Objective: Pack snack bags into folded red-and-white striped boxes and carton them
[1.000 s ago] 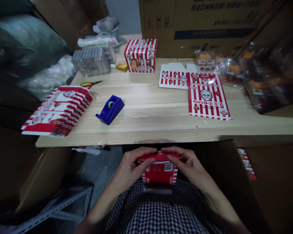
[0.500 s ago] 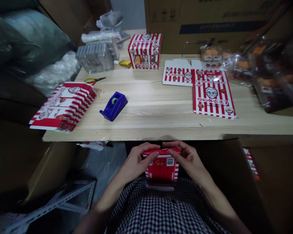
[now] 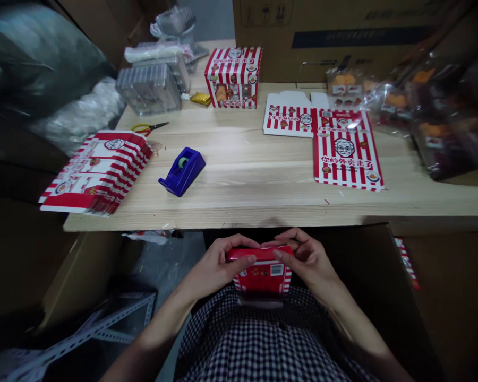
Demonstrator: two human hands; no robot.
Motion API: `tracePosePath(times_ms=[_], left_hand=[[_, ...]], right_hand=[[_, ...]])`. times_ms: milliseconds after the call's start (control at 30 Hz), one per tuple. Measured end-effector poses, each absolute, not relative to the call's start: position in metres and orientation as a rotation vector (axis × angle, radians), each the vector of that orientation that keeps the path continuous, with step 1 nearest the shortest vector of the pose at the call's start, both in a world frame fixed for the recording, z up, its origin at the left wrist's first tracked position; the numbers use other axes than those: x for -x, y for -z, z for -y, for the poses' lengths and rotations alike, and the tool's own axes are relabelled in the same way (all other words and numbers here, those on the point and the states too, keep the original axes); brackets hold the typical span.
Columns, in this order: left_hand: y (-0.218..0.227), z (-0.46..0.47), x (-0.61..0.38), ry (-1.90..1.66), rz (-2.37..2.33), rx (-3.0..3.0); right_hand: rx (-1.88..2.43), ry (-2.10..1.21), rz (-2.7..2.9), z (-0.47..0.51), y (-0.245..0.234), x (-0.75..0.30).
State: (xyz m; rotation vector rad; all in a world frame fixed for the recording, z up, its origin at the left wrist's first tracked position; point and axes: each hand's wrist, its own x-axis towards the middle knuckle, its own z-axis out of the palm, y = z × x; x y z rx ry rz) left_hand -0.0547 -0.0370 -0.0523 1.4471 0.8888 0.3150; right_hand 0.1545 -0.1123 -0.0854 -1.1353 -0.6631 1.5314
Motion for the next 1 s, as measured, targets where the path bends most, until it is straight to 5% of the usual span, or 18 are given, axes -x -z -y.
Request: tracePosePath(times_ms=[267, 1000], left_hand=[[0.062, 0.041, 0.041, -0.537, -0.926, -1.972], [0.025, 0.028, 0.047, -0.082, -0.836, -2.003]], right_hand=[[1.192, -1.365, 0.747, 0.106, 0.096, -0.153], [1.178, -1.425, 0.630, 0.126, 0.083, -0.142]])
